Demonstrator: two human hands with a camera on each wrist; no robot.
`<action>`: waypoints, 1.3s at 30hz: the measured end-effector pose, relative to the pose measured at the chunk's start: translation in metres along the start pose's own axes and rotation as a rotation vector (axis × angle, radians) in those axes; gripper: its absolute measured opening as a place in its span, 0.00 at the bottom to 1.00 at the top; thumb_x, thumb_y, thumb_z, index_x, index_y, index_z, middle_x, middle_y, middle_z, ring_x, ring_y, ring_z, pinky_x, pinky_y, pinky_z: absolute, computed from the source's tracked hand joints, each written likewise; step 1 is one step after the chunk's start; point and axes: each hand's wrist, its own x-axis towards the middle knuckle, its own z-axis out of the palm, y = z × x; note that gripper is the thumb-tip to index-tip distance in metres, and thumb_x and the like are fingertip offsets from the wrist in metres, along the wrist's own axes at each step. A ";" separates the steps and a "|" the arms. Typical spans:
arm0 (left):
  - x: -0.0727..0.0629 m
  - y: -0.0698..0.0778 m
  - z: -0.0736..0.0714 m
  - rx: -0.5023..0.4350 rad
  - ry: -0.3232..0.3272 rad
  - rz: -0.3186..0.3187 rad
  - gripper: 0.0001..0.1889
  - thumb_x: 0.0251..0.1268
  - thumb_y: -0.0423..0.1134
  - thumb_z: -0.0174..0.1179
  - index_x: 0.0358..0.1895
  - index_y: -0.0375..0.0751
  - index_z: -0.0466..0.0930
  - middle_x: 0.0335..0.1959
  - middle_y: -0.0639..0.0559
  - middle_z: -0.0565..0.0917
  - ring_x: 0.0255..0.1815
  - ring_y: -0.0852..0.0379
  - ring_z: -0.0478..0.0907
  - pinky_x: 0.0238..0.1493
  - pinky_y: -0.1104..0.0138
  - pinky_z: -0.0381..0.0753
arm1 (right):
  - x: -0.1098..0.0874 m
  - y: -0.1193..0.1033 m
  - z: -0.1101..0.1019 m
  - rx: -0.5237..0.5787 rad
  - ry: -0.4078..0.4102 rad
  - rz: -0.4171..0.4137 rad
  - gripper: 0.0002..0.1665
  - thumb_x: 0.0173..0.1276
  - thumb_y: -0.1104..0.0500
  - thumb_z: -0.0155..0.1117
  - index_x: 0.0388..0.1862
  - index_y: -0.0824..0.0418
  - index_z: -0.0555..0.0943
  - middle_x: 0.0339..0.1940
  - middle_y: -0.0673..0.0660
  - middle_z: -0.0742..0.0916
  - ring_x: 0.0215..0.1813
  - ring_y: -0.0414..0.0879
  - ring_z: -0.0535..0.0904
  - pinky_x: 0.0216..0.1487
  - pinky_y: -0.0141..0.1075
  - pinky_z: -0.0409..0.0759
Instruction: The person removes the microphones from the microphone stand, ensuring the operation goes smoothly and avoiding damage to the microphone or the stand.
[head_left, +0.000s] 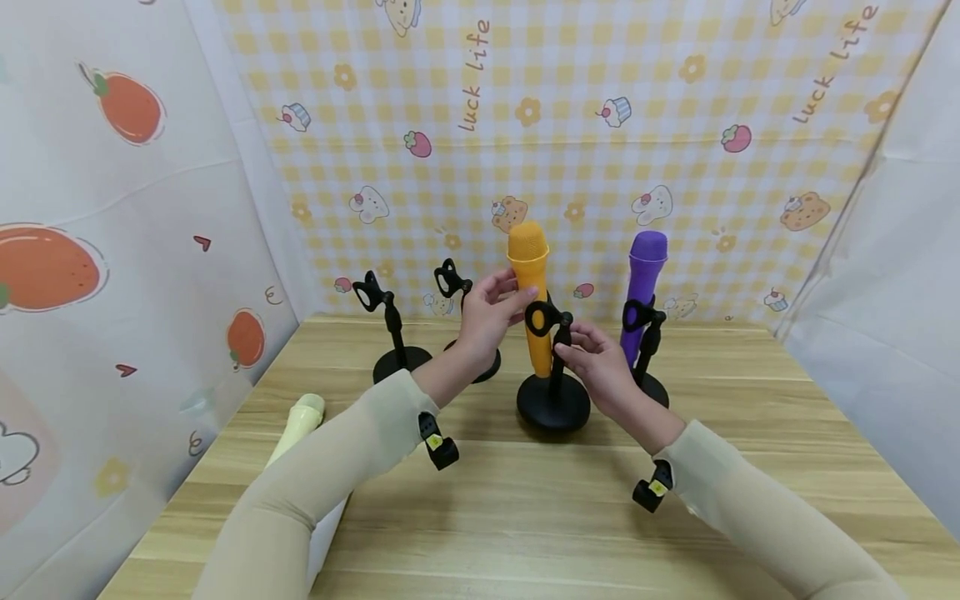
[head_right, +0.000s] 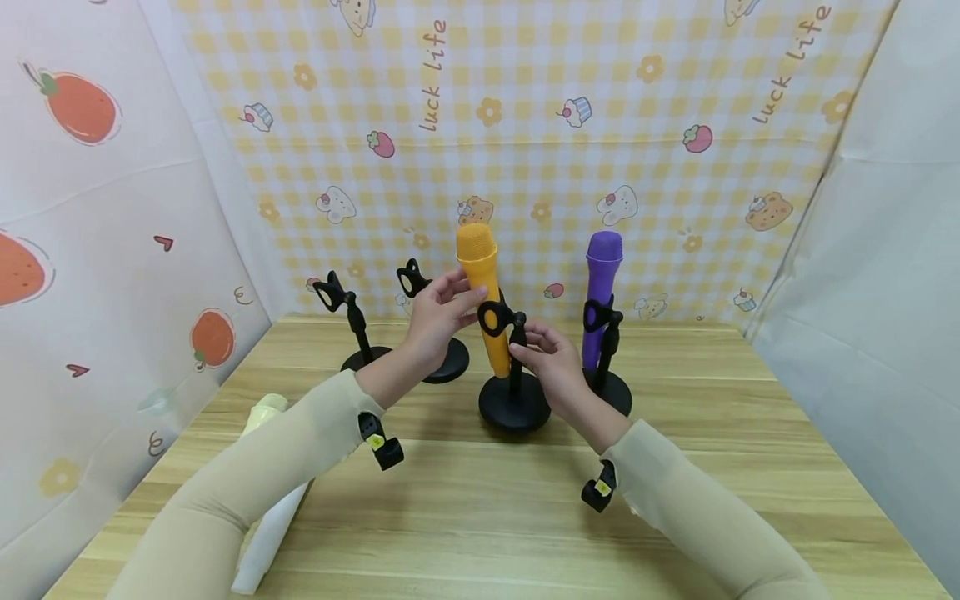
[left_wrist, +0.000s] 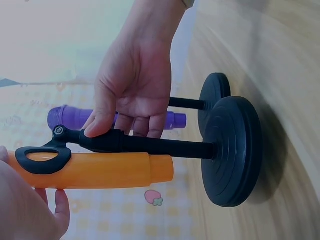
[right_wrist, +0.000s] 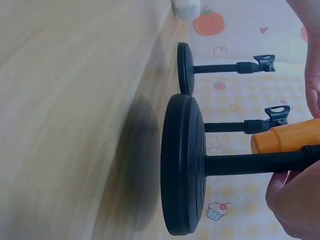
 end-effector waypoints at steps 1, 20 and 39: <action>-0.001 0.000 0.000 -0.001 0.002 -0.002 0.20 0.61 0.41 0.69 0.56 0.45 0.78 0.49 0.50 0.81 0.49 0.54 0.79 0.49 0.60 0.81 | -0.001 0.000 0.000 0.000 0.001 0.003 0.12 0.68 0.68 0.64 0.46 0.56 0.76 0.41 0.52 0.81 0.46 0.45 0.81 0.53 0.36 0.79; -0.020 -0.007 -0.001 -0.045 -0.017 -0.021 0.20 0.61 0.39 0.69 0.55 0.43 0.78 0.49 0.50 0.81 0.49 0.53 0.79 0.49 0.60 0.80 | -0.017 0.008 -0.003 -0.001 -0.003 0.034 0.13 0.67 0.70 0.63 0.47 0.58 0.75 0.42 0.53 0.81 0.46 0.44 0.81 0.53 0.35 0.78; -0.026 -0.016 -0.003 -0.043 -0.029 0.007 0.19 0.62 0.37 0.68 0.56 0.41 0.79 0.49 0.48 0.81 0.49 0.52 0.79 0.50 0.59 0.81 | -0.021 0.015 -0.007 0.002 -0.016 0.040 0.13 0.66 0.70 0.64 0.44 0.57 0.76 0.40 0.52 0.81 0.46 0.43 0.81 0.53 0.35 0.78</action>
